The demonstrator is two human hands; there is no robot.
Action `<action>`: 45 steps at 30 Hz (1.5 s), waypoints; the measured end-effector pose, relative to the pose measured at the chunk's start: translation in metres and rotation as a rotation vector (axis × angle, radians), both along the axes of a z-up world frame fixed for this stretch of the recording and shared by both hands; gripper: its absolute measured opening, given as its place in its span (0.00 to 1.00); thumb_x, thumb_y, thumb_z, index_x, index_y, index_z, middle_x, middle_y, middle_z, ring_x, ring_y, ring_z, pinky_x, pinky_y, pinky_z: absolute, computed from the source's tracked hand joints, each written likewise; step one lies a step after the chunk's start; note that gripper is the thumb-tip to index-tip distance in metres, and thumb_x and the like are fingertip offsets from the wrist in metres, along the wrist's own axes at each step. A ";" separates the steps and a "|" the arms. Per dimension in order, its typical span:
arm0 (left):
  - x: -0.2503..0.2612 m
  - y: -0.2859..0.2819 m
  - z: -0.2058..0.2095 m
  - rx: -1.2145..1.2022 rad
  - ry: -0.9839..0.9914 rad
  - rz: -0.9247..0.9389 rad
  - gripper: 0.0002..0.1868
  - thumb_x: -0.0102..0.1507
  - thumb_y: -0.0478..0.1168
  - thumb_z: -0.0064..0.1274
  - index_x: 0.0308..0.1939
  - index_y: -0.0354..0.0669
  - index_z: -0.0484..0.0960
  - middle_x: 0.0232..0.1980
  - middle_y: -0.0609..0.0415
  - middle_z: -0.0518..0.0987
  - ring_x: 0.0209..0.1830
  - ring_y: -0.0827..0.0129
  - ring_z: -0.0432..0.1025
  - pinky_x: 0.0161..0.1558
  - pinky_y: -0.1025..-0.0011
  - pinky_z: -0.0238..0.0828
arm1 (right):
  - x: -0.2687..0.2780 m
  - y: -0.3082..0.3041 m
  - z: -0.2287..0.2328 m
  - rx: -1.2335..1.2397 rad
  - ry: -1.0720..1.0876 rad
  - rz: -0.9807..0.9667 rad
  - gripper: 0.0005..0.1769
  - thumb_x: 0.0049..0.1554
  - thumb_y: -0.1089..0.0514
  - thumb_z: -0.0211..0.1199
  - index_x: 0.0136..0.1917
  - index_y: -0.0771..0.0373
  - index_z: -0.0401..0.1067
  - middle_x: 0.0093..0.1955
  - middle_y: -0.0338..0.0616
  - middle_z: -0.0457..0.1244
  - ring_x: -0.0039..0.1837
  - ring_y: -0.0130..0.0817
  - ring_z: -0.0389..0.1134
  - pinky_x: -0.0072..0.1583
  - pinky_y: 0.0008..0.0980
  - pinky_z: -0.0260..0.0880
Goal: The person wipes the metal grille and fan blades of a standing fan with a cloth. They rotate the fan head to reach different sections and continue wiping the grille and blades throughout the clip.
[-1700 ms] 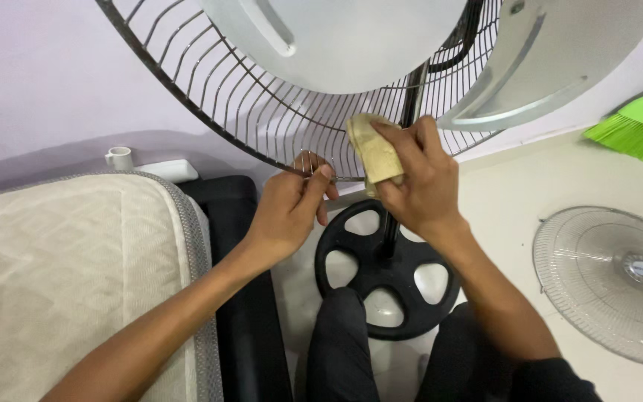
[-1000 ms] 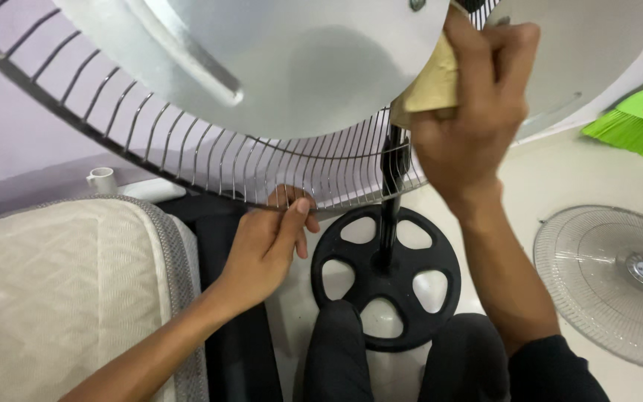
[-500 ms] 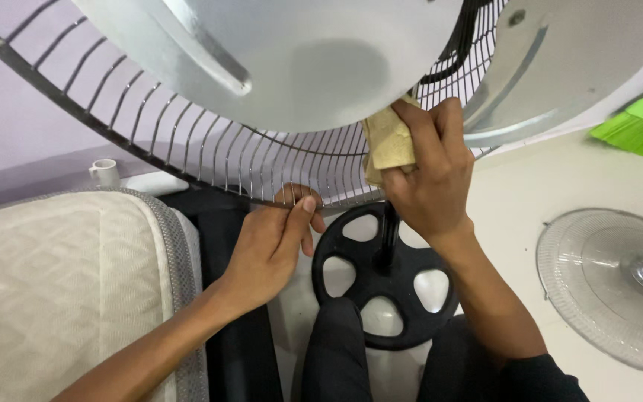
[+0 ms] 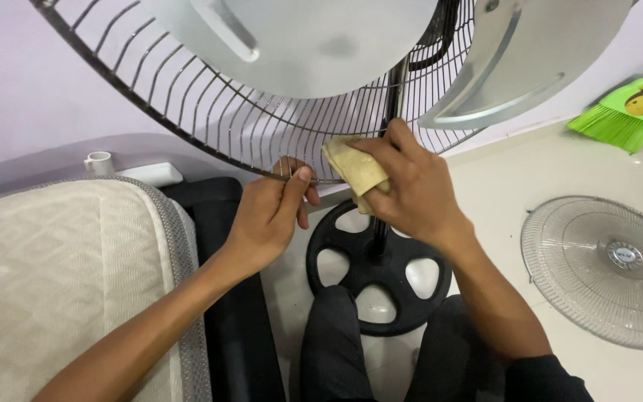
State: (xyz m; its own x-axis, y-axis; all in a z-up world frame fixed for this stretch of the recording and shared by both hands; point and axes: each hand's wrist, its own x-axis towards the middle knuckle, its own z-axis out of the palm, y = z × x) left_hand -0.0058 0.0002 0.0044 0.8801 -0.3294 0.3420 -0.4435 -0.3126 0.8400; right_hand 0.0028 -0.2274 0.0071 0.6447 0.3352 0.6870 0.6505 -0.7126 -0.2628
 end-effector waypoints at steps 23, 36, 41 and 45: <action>0.002 0.001 -0.005 0.028 0.002 0.038 0.21 0.73 0.46 0.37 0.39 0.33 0.79 0.30 0.55 0.83 0.19 0.76 0.74 0.23 0.75 0.68 | 0.054 0.004 0.008 0.210 -0.480 -0.236 0.31 0.59 0.60 0.77 0.70 0.66 0.66 0.53 0.47 0.52 0.49 0.38 0.64 0.47 0.35 0.70; -0.001 0.000 -0.002 0.001 0.004 0.041 0.17 0.73 0.45 0.38 0.41 0.35 0.77 0.29 0.54 0.82 0.20 0.77 0.74 0.23 0.76 0.67 | 0.027 0.009 -0.001 0.181 -0.220 -0.138 0.32 0.52 0.68 0.66 0.70 0.63 0.70 0.52 0.48 0.54 0.47 0.42 0.64 0.48 0.41 0.68; 0.000 -0.004 -0.007 0.047 0.030 0.096 0.20 0.74 0.45 0.37 0.39 0.37 0.79 0.25 0.53 0.81 0.17 0.76 0.73 0.22 0.75 0.66 | 0.002 0.012 -0.009 0.096 -0.074 -0.099 0.31 0.48 0.65 0.67 0.67 0.60 0.71 0.48 0.48 0.56 0.43 0.44 0.65 0.44 0.41 0.68; 0.000 -0.004 -0.004 -0.060 0.018 0.039 0.18 0.73 0.45 0.37 0.39 0.36 0.77 0.28 0.55 0.80 0.18 0.77 0.71 0.22 0.76 0.67 | -0.004 0.007 0.000 0.068 -0.058 -0.065 0.32 0.47 0.65 0.67 0.67 0.59 0.72 0.49 0.48 0.57 0.46 0.44 0.67 0.45 0.40 0.70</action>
